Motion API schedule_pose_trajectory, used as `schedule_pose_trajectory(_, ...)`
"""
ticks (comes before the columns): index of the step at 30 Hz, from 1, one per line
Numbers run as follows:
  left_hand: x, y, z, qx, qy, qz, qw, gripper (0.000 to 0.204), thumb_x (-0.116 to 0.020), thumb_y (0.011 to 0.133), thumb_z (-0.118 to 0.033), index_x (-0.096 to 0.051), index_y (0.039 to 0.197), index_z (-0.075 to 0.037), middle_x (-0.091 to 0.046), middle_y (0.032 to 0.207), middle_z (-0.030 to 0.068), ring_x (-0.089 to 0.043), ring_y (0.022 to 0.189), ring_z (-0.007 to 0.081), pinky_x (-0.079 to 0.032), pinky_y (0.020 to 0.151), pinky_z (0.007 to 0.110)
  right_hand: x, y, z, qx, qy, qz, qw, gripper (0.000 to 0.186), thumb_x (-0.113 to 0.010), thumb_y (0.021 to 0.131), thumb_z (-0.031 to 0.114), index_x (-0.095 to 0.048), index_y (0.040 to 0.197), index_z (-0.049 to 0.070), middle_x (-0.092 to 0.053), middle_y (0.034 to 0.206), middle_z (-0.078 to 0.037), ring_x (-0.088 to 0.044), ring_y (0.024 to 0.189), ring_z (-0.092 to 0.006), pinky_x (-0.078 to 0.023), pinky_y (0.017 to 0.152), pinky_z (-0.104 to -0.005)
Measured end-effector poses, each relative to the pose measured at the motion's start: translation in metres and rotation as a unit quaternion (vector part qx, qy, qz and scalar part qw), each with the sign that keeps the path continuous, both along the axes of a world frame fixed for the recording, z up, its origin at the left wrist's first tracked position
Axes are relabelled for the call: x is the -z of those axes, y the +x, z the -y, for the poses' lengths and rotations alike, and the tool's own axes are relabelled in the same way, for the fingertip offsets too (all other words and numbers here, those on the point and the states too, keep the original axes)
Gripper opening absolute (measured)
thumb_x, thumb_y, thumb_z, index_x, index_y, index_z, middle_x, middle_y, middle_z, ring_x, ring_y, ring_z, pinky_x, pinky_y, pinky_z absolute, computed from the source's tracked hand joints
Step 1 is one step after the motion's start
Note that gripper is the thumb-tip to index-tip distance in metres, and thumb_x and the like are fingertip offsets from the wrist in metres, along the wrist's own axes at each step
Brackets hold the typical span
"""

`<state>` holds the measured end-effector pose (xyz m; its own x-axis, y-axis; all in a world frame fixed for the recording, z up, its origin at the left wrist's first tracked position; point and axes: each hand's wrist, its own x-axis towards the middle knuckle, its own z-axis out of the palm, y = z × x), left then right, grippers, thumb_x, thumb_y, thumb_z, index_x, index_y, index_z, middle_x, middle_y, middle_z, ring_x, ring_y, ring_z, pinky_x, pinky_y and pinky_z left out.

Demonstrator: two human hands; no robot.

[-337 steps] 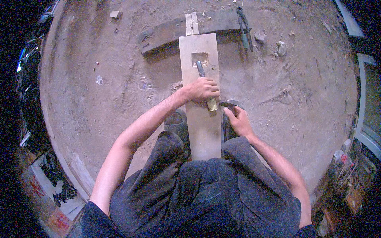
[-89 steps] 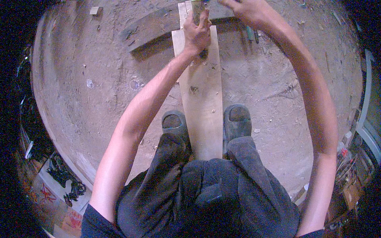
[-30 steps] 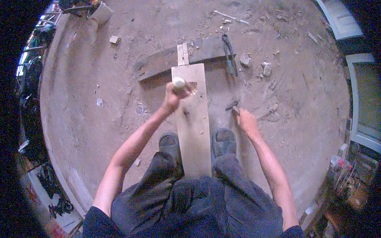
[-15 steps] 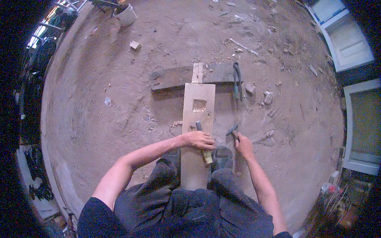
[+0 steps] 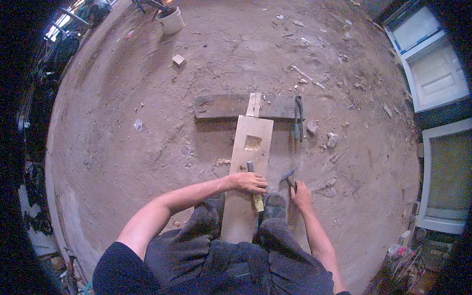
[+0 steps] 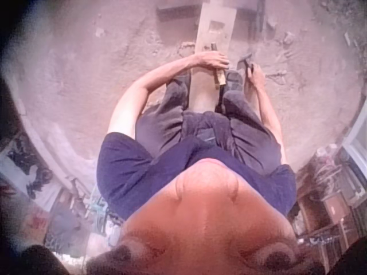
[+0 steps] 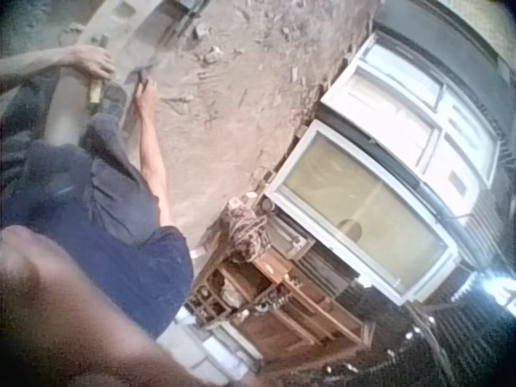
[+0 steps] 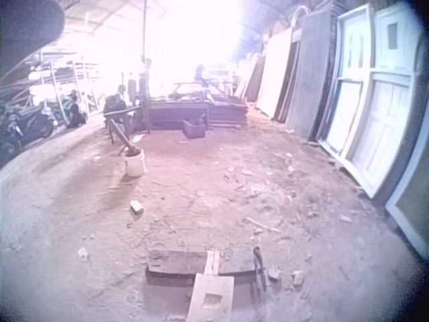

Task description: The person carves a rectangular hole into a wooden board using a chisel and a hammer while sitting on the floor.

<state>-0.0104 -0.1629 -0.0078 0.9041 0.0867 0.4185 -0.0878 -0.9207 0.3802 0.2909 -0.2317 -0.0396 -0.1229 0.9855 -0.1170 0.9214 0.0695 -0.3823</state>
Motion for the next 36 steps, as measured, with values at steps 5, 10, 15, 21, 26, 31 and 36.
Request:
schedule_pose_trajectory(5, -0.005, 0.002, -0.004, -0.003, 0.002, -0.003, 1.000, 0.033, -0.063, 0.072, -0.016, -0.053, 0.102, -0.006, -0.052, 0.098, 0.0079, -0.055, 0.097, 0.0239, -0.047, 0.082, 0.036, -0.014, 0.005, -0.024, 0.093, -0.006, -0.068, 0.993, 0.025, -0.065, 0.086, 0.022, -0.059, 0.099, 0.002, -0.063, 0.086, -0.016, -0.062, 0.080, -0.0356, -0.050, 0.070, -0.0421)
schedule_pose_trajectory(10, -0.003, 0.005, -0.008, 0.009, -0.007, -0.035, 0.999, 0.033, -0.063, 0.073, -0.017, -0.054, 0.103, -0.006, -0.052, 0.097, 0.0082, -0.055, 0.096, 0.0244, -0.047, 0.081, 0.036, -0.112, -0.043, -0.092, 0.073, -0.091, -0.410, 0.905, 0.012, -0.062, 0.087, 0.013, -0.063, 0.088, 0.001, -0.062, 0.075, -0.004, -0.058, 0.062, -0.0109, -0.047, 0.055, -0.0279)
schedule_pose_trajectory(15, -0.007, -0.006, -0.006, -0.005, -0.049, -0.078, 0.996, 0.036, -0.064, 0.075, -0.020, -0.054, 0.106, -0.006, -0.054, 0.104, 0.0088, -0.056, 0.098, 0.0241, -0.047, 0.081, 0.035, -0.321, -0.154, -0.065, -0.395, -0.348, -0.559, 0.641, 0.015, -0.061, 0.084, 0.010, -0.062, 0.094, -0.001, -0.064, 0.086, -0.011, -0.061, 0.083, -0.0194, -0.048, 0.074, -0.0332)
schedule_pose_trajectory(21, 0.005, 0.006, -0.008, -0.006, -0.014, -0.051, 0.999, 0.034, -0.064, 0.075, -0.019, -0.056, 0.106, -0.007, -0.055, 0.103, 0.0081, -0.057, 0.096, 0.0235, -0.048, 0.079, 0.035, -0.367, -0.207, 0.024, -0.550, -0.510, -0.629, 0.205, 0.011, -0.059, 0.087, 0.011, -0.058, 0.088, 0.000, -0.059, 0.079, -0.012, -0.060, 0.075, -0.0279, -0.047, 0.068, -0.0375)
schedule_pose_trajectory(26, -0.010, -0.006, -0.007, -0.017, -0.024, -0.076, 0.997, 0.033, -0.063, 0.075, -0.020, -0.057, 0.105, -0.007, -0.054, 0.103, 0.0080, -0.057, 0.096, 0.0235, -0.048, 0.080, 0.035, -0.370, -0.211, 0.034, -0.518, -0.534, -0.646, 0.171, 0.015, -0.062, 0.085, 0.013, -0.059, 0.090, -0.001, -0.060, 0.082, -0.012, -0.060, 0.077, -0.0270, -0.047, 0.070, -0.0374)
schedule_pose_trajectory(31, -0.012, 0.000, -0.006, -0.017, -0.032, -0.107, 0.994, 0.036, -0.054, 0.079, -0.019, -0.057, 0.113, -0.008, -0.055, 0.108, 0.0084, -0.057, 0.100, 0.0237, -0.047, 0.087, 0.035, -0.372, -0.208, 0.040, -0.502, -0.540, -0.653, 0.175, 0.020, -0.064, 0.082, 0.015, -0.059, 0.092, -0.002, -0.061, 0.084, -0.013, -0.060, 0.079, -0.0261, -0.048, 0.072, -0.0373)
schedule_pose_trajectory(36, -0.011, 0.004, -0.007, -0.021, -0.030, -0.060, 0.998, 0.029, -0.062, 0.078, -0.020, -0.058, 0.104, -0.006, -0.055, 0.098, 0.0080, -0.057, 0.095, 0.0238, -0.048, 0.079, 0.035, -0.375, -0.207, 0.043, -0.493, -0.546, -0.655, 0.174, 0.025, -0.067, 0.080, 0.017, -0.059, 0.094, -0.002, -0.062, 0.087, -0.013, -0.060, 0.081, -0.0252, -0.048, 0.073, -0.0371)
